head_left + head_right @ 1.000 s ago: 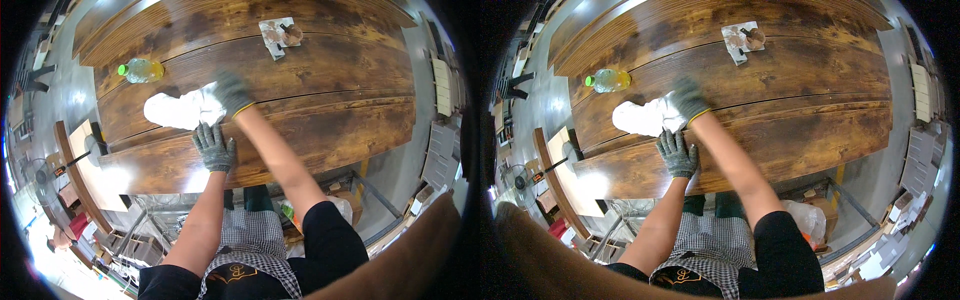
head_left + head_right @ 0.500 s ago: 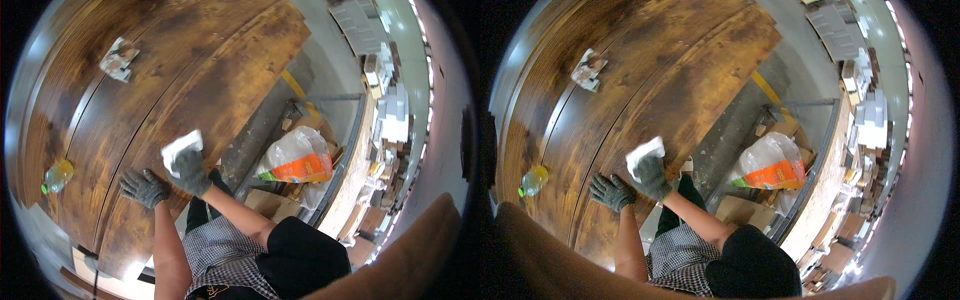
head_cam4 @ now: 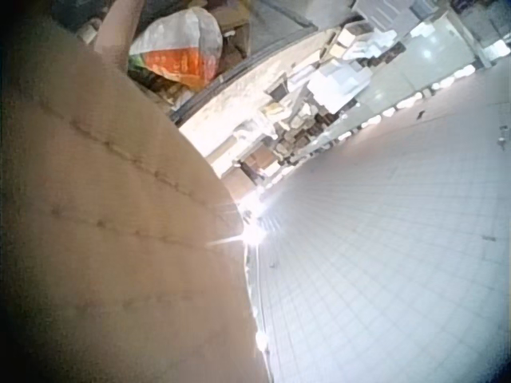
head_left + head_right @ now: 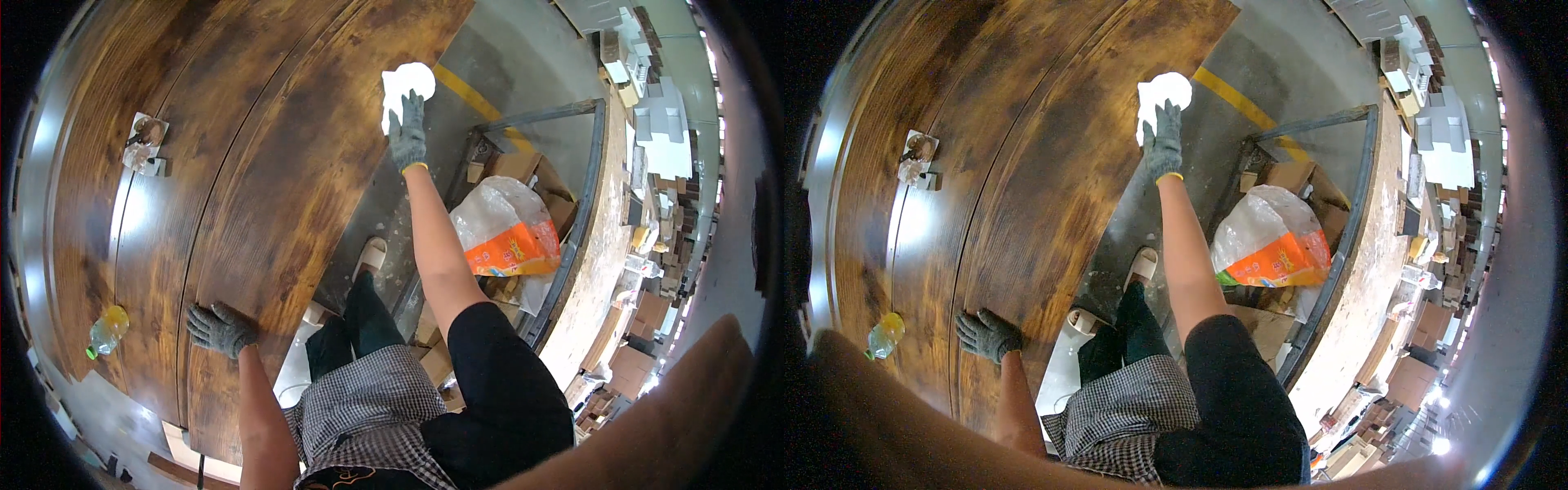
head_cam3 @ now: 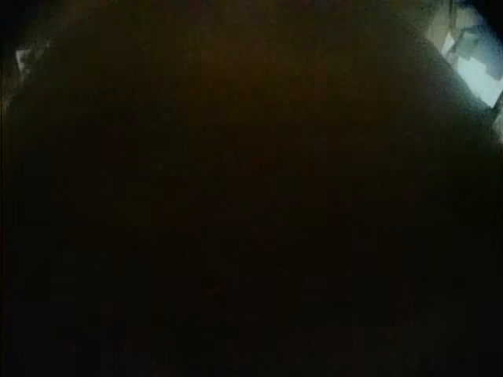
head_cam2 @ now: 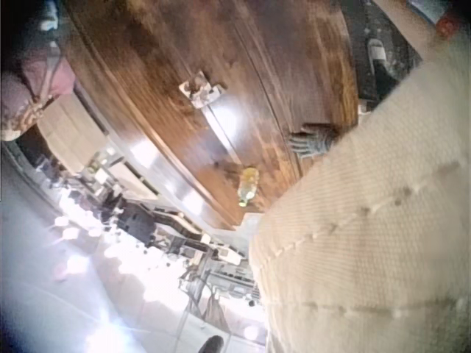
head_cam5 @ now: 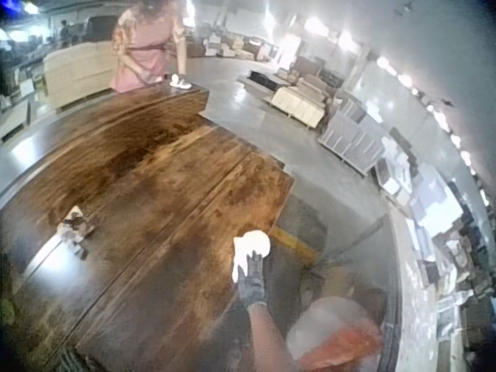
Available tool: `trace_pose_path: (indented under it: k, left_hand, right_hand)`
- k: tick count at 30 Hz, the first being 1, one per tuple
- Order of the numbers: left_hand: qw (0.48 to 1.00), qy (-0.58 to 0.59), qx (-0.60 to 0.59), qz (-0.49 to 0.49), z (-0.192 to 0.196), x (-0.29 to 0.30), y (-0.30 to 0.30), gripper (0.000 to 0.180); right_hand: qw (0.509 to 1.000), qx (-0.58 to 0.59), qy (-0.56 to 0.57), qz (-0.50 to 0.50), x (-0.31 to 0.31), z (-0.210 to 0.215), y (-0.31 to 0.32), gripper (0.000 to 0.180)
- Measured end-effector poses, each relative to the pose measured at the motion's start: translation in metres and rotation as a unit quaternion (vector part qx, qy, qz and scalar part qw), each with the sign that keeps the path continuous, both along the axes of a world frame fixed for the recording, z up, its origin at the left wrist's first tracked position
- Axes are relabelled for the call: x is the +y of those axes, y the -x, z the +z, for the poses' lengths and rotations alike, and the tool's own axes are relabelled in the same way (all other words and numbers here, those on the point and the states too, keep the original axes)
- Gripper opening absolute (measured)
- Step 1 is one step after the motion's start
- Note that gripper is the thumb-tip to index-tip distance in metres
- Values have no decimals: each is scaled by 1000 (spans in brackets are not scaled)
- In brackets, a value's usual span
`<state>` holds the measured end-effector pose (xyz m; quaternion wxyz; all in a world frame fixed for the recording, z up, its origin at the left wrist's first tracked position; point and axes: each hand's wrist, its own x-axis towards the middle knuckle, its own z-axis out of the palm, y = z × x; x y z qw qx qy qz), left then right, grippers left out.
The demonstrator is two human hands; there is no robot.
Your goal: The recorder is cleaning and wiping down large wooden table planks in a manufacturing environment.
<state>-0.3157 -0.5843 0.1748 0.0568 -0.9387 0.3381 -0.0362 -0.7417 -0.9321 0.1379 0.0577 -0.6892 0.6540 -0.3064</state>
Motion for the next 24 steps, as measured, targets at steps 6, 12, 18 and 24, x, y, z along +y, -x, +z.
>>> trace_pose_path:
  k: [6, 12, 18, 24]
  left_hand:
    - [997, -70, -12, 25, 13, 4, -1, 66]
    - [999, -42, -19, -7, -8, 3, -7, 66]
    - [996, 14, -70, -49, 0, 8, -11, 65]
    - [997, 32, -32, -62, -8, -7, 2, 67]
  right_hand:
    - [976, -185, -117, -6, 115, 9, -90, 71]
    - [977, -99, -143, 120, 184, 8, -84, 70]
    - [825, -529, -198, 4, 23, 6, -15, 63]
    - [994, -90, -43, -34, -156, -2, 122, 52]
